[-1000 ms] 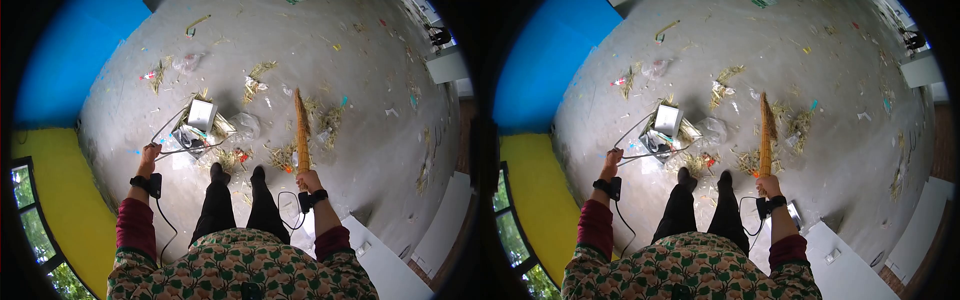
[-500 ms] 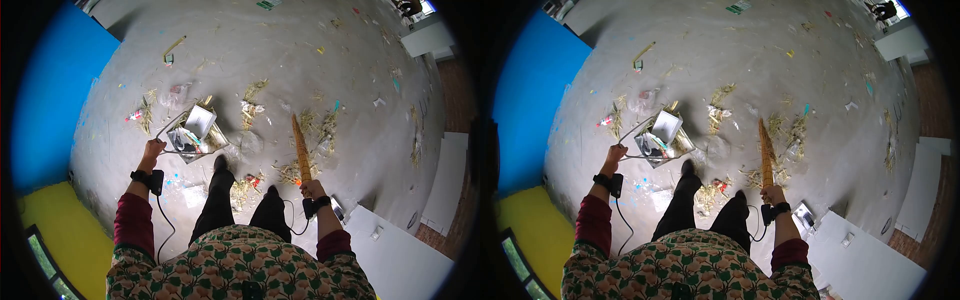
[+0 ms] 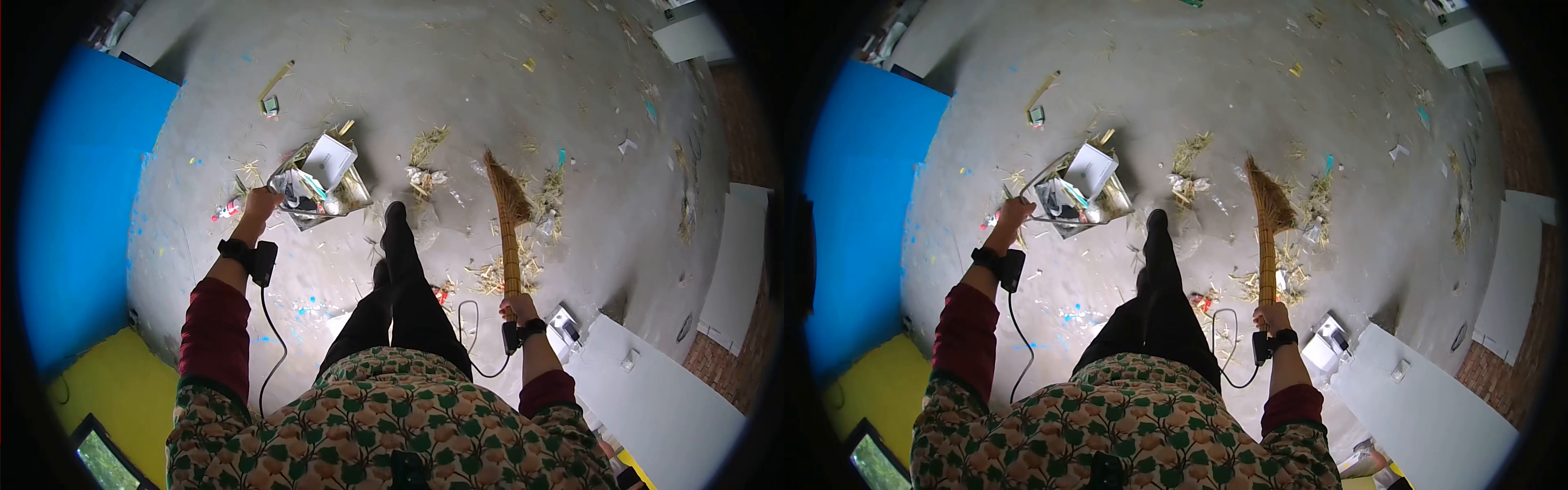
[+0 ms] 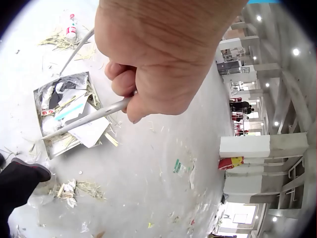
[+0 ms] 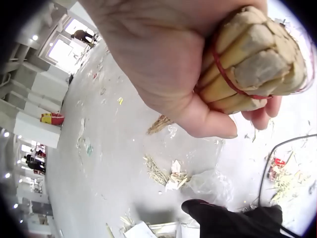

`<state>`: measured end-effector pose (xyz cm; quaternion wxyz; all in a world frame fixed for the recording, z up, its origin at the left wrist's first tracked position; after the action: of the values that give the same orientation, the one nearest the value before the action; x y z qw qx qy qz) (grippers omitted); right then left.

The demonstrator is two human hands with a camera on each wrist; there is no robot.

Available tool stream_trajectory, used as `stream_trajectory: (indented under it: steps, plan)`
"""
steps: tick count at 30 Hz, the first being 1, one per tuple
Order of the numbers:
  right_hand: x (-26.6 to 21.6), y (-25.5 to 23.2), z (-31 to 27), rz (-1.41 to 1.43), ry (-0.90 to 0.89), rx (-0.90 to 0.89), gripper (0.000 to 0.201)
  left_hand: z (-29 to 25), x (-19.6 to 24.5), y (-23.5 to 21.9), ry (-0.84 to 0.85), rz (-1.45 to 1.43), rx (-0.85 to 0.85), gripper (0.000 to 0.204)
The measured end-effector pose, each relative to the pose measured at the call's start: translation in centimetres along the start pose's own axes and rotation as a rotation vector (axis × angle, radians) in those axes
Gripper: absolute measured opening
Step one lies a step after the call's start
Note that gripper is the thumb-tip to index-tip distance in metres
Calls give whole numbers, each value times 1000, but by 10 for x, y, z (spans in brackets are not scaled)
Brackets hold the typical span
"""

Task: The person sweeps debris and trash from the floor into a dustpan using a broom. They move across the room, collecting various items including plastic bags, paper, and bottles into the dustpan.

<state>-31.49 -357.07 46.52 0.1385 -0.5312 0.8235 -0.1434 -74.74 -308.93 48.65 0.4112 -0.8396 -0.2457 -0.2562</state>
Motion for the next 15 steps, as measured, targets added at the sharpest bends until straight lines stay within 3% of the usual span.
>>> stream_trajectory:
  steps: [6,10,12,13,14,15]
  plan:
    - [-71,24,34,-29,-58,46,19,74,17,18,-3,34,-52,26]
    - [-107,68,37,-198,-57,86,44,113,25,52,-42,-37,-88,29]
    - [-107,97,58,-436,-130,175,49,141,37,65,308,757,-94,30]
    - [-115,115,44,-537,-153,138,51,153,15,57,121,407,-87,29]
    - [-129,130,23,-632,-183,97,52,153,24,54,140,479,-157,26]
    - [-135,144,12,-655,-182,1,51,150,23,47,52,309,-129,24]
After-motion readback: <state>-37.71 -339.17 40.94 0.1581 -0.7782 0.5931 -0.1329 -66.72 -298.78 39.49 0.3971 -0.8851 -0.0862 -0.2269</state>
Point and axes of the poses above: each hand's wrist, its own z-axis towards the middle knuckle, its own y-axis out of the palm, x = y × z, the point moved 9 cm from there along z, towards the middle knuckle, and after that the axes turned 7 degrees about y, right-handed, at the moved point
